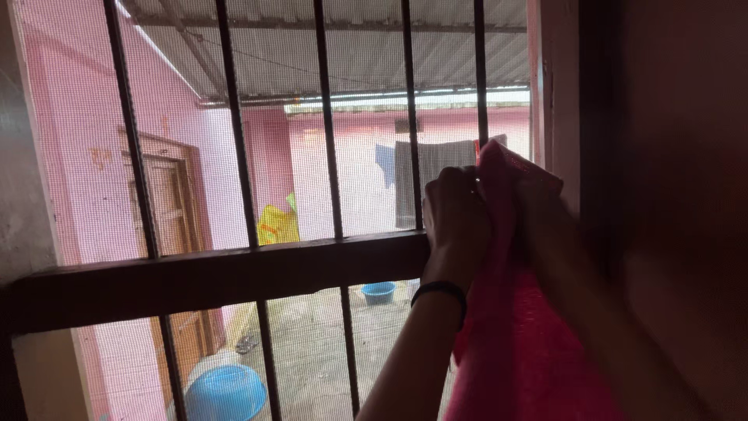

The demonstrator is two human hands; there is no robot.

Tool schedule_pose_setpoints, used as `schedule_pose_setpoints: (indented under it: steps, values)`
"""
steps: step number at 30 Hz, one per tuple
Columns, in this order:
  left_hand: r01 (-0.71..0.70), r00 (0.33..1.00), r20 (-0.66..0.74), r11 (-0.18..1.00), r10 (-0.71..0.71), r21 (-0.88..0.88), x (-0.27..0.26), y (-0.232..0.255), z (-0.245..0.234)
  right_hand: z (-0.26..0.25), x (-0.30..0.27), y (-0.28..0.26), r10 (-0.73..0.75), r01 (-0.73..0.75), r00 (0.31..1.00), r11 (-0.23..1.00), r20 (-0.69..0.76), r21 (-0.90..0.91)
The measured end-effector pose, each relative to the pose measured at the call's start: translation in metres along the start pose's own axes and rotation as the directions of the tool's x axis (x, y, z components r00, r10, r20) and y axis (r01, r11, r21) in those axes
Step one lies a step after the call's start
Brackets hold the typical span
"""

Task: The person wipes the metal bars and wooden frame of a window using a pink cloth.

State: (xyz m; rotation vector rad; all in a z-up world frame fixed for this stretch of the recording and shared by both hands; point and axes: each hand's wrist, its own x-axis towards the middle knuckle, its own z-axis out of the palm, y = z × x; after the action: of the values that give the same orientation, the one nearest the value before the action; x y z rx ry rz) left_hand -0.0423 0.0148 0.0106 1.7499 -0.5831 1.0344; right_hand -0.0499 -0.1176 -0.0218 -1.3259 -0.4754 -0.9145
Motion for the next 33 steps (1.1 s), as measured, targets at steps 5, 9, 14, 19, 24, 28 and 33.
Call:
schedule_pose_setpoints:
  steps: [5,9,14,19,24,28,33]
  values:
    - [0.071,0.995,0.074,0.997,-0.072,0.014,-0.008,0.017,-0.022,0.026,-0.023,-0.025,-0.338,0.345,0.933,0.749,0.121,-0.565]
    - [-0.097,0.995,-0.012,0.995,0.097,0.002,-0.012,0.028,-0.025,0.034,-0.029,-0.036,-0.536,0.491,0.839,0.678,0.088,-0.547]
    - [-0.196,0.981,-0.021,0.979,0.195,-0.063,0.003,0.035,-0.037,0.051,-0.001,-0.036,-0.589,0.522,0.808,0.725,-0.013,-0.450]
    - [-0.293,0.954,-0.059,0.956,0.293,0.013,0.053,0.045,-0.045,0.070,0.074,-0.064,-0.760,0.702,0.650,0.593,0.013,-0.394]
    - [-0.415,0.890,-0.159,0.904,0.426,0.099,0.098,0.054,-0.047,0.085,0.104,-0.080,-0.732,0.655,0.680,0.639,-0.054,-0.403]
    - [-0.542,0.670,-0.314,0.732,0.673,0.414,0.115,0.047,-0.046,0.067,0.066,-0.046,-0.737,0.438,0.674,0.456,-0.053,-0.774]
    - [-0.412,0.470,-0.473,0.659,0.745,0.629,0.152,0.041,-0.043,0.049,0.032,-0.038,-0.287,0.185,0.956,0.749,-0.060,-0.636]
